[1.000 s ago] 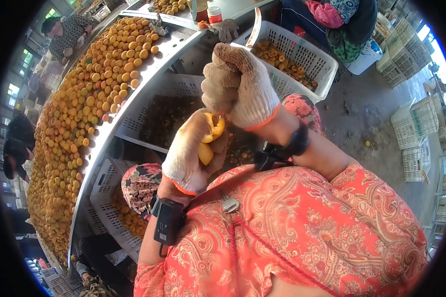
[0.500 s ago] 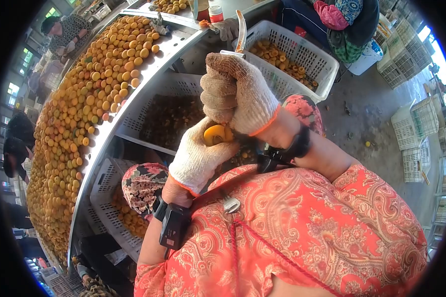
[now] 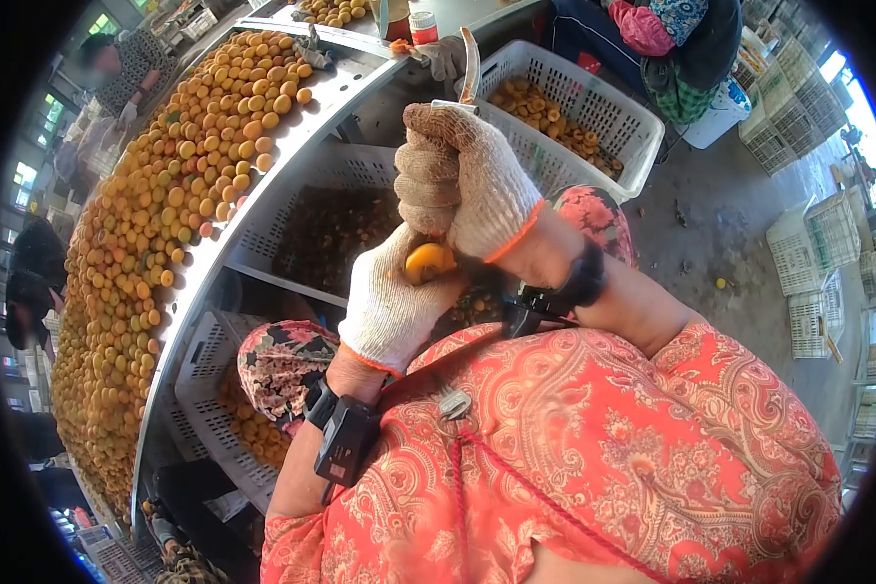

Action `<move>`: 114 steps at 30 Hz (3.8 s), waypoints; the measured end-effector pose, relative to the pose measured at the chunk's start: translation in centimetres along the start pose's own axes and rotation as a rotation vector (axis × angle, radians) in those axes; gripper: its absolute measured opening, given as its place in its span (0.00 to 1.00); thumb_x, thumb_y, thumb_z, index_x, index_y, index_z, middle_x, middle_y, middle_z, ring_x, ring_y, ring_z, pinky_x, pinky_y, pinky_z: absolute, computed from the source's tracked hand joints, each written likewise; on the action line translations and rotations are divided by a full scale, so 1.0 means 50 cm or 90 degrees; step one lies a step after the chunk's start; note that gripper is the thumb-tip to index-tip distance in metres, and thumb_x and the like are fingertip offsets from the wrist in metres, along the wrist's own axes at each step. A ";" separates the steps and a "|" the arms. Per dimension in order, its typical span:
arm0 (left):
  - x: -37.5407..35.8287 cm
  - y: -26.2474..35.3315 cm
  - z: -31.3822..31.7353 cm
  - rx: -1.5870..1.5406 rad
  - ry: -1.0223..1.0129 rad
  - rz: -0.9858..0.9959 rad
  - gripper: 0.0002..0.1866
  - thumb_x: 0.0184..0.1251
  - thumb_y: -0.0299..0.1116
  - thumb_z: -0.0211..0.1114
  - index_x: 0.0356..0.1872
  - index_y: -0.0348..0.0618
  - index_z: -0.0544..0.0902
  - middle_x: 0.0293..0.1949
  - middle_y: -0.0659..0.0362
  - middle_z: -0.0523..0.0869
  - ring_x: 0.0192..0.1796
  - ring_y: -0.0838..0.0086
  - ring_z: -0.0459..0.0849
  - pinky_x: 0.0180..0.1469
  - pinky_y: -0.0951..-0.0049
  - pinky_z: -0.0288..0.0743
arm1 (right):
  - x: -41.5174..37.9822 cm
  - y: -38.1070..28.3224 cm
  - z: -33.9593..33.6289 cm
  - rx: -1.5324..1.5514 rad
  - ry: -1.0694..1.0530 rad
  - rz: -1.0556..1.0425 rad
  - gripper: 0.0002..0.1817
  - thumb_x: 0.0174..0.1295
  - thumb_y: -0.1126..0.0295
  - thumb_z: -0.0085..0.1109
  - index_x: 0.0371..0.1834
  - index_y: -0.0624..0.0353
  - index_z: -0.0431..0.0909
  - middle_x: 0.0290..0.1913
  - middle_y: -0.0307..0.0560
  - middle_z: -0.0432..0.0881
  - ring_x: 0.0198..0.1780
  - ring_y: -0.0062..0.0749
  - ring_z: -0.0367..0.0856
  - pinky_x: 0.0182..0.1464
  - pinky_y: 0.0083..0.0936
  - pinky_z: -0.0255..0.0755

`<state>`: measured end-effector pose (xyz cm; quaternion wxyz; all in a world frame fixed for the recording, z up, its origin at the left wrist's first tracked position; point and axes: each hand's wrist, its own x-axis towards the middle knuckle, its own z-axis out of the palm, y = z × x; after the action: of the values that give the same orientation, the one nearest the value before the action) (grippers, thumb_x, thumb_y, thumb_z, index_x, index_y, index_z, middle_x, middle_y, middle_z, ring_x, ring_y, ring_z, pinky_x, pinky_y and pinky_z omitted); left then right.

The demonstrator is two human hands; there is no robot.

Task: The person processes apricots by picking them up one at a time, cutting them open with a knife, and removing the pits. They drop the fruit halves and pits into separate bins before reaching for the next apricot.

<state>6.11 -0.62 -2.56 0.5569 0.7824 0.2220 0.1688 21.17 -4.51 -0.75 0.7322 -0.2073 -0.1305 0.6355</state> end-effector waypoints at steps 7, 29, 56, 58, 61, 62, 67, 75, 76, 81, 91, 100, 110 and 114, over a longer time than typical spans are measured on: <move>0.014 -0.025 0.004 0.040 0.023 0.056 0.21 0.53 0.24 0.71 0.52 0.39 0.81 0.36 0.63 0.85 0.38 0.80 0.82 0.44 0.77 0.76 | 0.011 -0.005 -0.022 0.027 0.013 -0.005 0.22 0.70 0.60 0.54 0.17 0.44 0.62 0.13 0.32 0.59 0.12 0.23 0.54 0.16 0.24 0.47; 0.004 0.007 0.005 -0.225 -0.003 -0.202 0.12 0.57 0.21 0.67 0.43 0.40 0.80 0.27 0.66 0.76 0.20 0.84 0.70 0.21 0.82 0.60 | -0.005 -0.015 0.009 0.005 0.031 -0.091 0.22 0.71 0.59 0.53 0.17 0.45 0.61 0.13 0.32 0.59 0.12 0.25 0.53 0.16 0.25 0.49; 0.017 -0.026 0.001 0.196 0.035 0.153 0.10 0.58 0.27 0.72 0.40 0.37 0.86 0.29 0.58 0.86 0.32 0.80 0.83 0.38 0.74 0.77 | -0.002 -0.005 0.001 0.002 0.071 -0.005 0.23 0.70 0.59 0.55 0.15 0.44 0.60 0.12 0.31 0.58 0.11 0.24 0.55 0.16 0.24 0.48; 0.021 -0.032 -0.002 0.202 0.026 0.145 0.11 0.58 0.27 0.72 0.41 0.37 0.86 0.31 0.59 0.87 0.32 0.79 0.83 0.39 0.74 0.77 | 0.002 -0.008 -0.004 0.013 0.073 -0.003 0.24 0.69 0.59 0.55 0.14 0.44 0.58 0.12 0.31 0.57 0.12 0.24 0.54 0.17 0.25 0.47; 0.023 -0.035 0.003 0.043 -0.011 0.057 0.14 0.58 0.27 0.73 0.46 0.38 0.84 0.34 0.62 0.86 0.31 0.79 0.83 0.36 0.77 0.76 | 0.001 -0.007 -0.012 0.027 0.087 -0.020 0.25 0.69 0.58 0.55 0.14 0.43 0.56 0.12 0.31 0.55 0.12 0.24 0.53 0.17 0.25 0.47; 0.023 -0.035 0.005 -0.121 -0.036 -0.024 0.16 0.58 0.27 0.73 0.48 0.39 0.83 0.35 0.63 0.86 0.30 0.80 0.82 0.34 0.78 0.75 | 0.001 -0.007 -0.015 0.029 0.098 -0.036 0.26 0.69 0.58 0.55 0.14 0.43 0.56 0.12 0.31 0.55 0.12 0.24 0.52 0.17 0.25 0.46; 0.008 -0.005 -0.019 -0.312 -0.111 -0.217 0.21 0.62 0.28 0.71 0.56 0.42 0.76 0.32 0.65 0.79 0.26 0.84 0.75 0.23 0.84 0.63 | 0.006 -0.027 -0.031 0.008 0.123 -0.109 0.26 0.70 0.58 0.55 0.14 0.44 0.56 0.12 0.31 0.54 0.12 0.24 0.52 0.16 0.26 0.46; 0.007 -0.019 -0.015 -0.432 -0.062 -0.227 0.17 0.74 0.47 0.59 0.51 0.46 0.76 0.35 0.64 0.79 0.31 0.84 0.78 0.26 0.84 0.68 | 0.010 -0.021 -0.046 0.014 0.091 -0.104 0.25 0.69 0.57 0.55 0.14 0.45 0.57 0.12 0.34 0.55 0.11 0.28 0.53 0.17 0.28 0.49; 0.007 -0.019 -0.013 -0.432 -0.063 -0.228 0.17 0.74 0.47 0.59 0.51 0.46 0.76 0.35 0.64 0.79 0.31 0.84 0.78 0.26 0.84 0.68 | 0.008 -0.021 -0.046 0.014 0.092 -0.105 0.25 0.69 0.57 0.55 0.14 0.45 0.57 0.12 0.34 0.55 0.11 0.28 0.53 0.17 0.28 0.49; 0.004 -0.006 -0.009 -0.495 0.003 -0.308 0.21 0.75 0.57 0.57 0.49 0.49 0.76 0.42 0.62 0.82 0.36 0.82 0.80 0.29 0.85 0.71 | 0.006 -0.021 -0.044 0.002 0.130 -0.107 0.25 0.69 0.57 0.55 0.14 0.44 0.57 0.12 0.33 0.55 0.11 0.27 0.53 0.17 0.28 0.48; 0.012 -0.041 -0.002 -0.496 0.027 -0.360 0.24 0.72 0.60 0.60 0.43 0.48 0.76 0.37 0.61 0.81 0.32 0.80 0.78 0.25 0.83 0.68 | 0.018 -0.005 -0.082 -0.007 0.123 -0.013 0.25 0.69 0.57 0.56 0.14 0.43 0.58 0.13 0.31 0.57 0.13 0.26 0.54 0.20 0.27 0.51; 0.028 -0.075 -0.015 -0.519 0.045 -0.386 0.17 0.73 0.51 0.63 0.45 0.48 0.78 0.35 0.66 0.80 0.33 0.83 0.80 0.25 0.83 0.69 | 0.025 0.009 -0.095 0.000 0.162 0.034 0.23 0.70 0.56 0.55 0.16 0.42 0.60 0.14 0.31 0.58 0.14 0.25 0.56 0.20 0.26 0.51; 0.026 -0.061 -0.013 -0.527 0.041 -0.392 0.16 0.73 0.48 0.64 0.50 0.50 0.79 0.39 0.66 0.82 0.36 0.84 0.81 0.28 0.83 0.73 | 0.026 0.014 -0.095 0.002 0.154 0.031 0.22 0.70 0.57 0.56 0.17 0.43 0.62 0.15 0.30 0.60 0.15 0.24 0.57 0.20 0.25 0.51; 0.025 -0.072 -0.024 -0.521 -0.059 -0.324 0.14 0.74 0.47 0.63 0.51 0.51 0.79 0.40 0.67 0.81 0.36 0.84 0.80 0.31 0.84 0.74 | 0.016 0.010 -0.079 -0.006 0.142 0.025 0.22 0.70 0.57 0.57 0.17 0.43 0.63 0.15 0.30 0.60 0.15 0.24 0.58 0.20 0.26 0.52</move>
<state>5.97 2.01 -5.54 0.8521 0.4265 0.2963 0.0657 22.65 -4.19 -4.52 0.7284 -0.2825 -0.0472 0.6225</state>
